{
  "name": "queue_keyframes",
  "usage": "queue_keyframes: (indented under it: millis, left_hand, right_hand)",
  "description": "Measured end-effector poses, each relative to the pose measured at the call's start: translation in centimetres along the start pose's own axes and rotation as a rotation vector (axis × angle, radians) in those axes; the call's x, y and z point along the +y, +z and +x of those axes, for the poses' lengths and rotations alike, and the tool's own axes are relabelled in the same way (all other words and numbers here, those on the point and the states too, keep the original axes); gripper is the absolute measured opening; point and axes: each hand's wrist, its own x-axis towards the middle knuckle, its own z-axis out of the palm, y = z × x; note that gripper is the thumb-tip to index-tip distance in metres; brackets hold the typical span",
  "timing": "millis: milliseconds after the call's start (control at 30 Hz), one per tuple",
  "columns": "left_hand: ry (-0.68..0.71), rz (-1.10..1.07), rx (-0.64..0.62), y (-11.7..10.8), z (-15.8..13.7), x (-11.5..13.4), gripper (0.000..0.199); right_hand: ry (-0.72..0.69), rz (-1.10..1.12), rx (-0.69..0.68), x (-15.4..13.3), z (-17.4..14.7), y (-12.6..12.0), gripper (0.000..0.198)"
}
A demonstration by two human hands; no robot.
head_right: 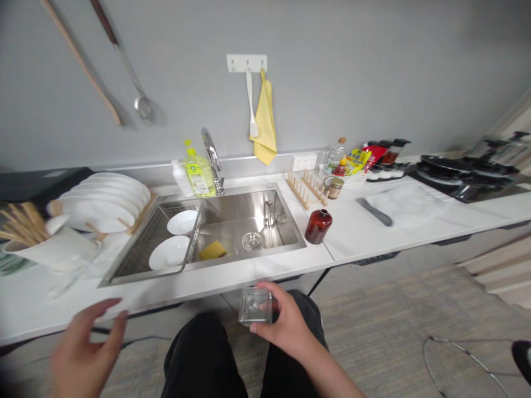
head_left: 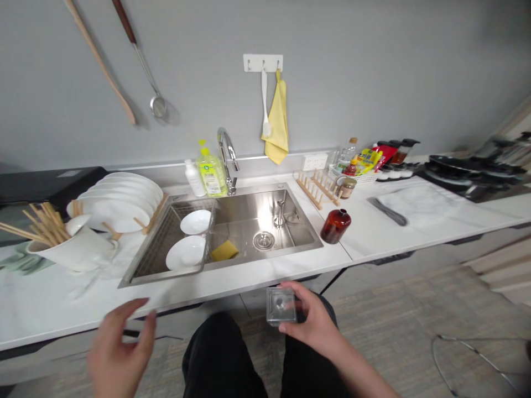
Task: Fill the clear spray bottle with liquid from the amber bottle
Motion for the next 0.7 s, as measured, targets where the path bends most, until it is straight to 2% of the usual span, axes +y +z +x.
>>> queue_keyframes:
  millis: [67, 100, 200, 267, 400, 533, 633, 700]
  left_hand:
    - [-0.039, -0.24, -0.183, 3.2, -2.8, 4.9, 0.034]
    - [-0.104, -0.36, -0.293, 4.7, -4.0, 7.1, 0.041]
    - [-0.237, -0.652, -0.609, 7.8, -6.6, 12.2, 0.082]
    - [-0.301, -0.759, -0.73, 8.9, -7.3, 14.4, 0.099]
    - [-0.371, -0.826, -0.792, 9.5, -7.3, 16.5, 0.098]
    - [-0.389, -0.866, -0.767, 9.7, -7.7, 16.5, 0.093]
    - [-0.442, -0.905, -0.717, 9.7, -8.2, 15.8, 0.096]
    - [-0.485, -0.928, -0.668, 9.5, -8.3, 15.3, 0.096]
  right_hand:
    - [0.0, 0.012, -0.032, -0.5, 0.1, 0.3, 0.081]
    - [-0.002, 0.014, -0.045, -0.8, 0.2, 0.6, 0.082]
    - [-0.036, 0.026, -0.074, -2.0, 0.2, 1.5, 0.084]
    - [-0.079, 0.053, -0.095, -2.8, 0.2, 2.2, 0.086]
    - [-0.111, 0.097, -0.123, -4.0, -0.2, 3.3, 0.085]
    - [-0.098, 0.051, -0.149, -4.2, -0.9, 3.2, 0.093]
    - [-0.108, 0.003, -0.188, -3.8, -0.9, 1.7, 0.103]
    - [-0.157, -0.037, -0.084, -3.3, -0.2, -0.4, 0.093]
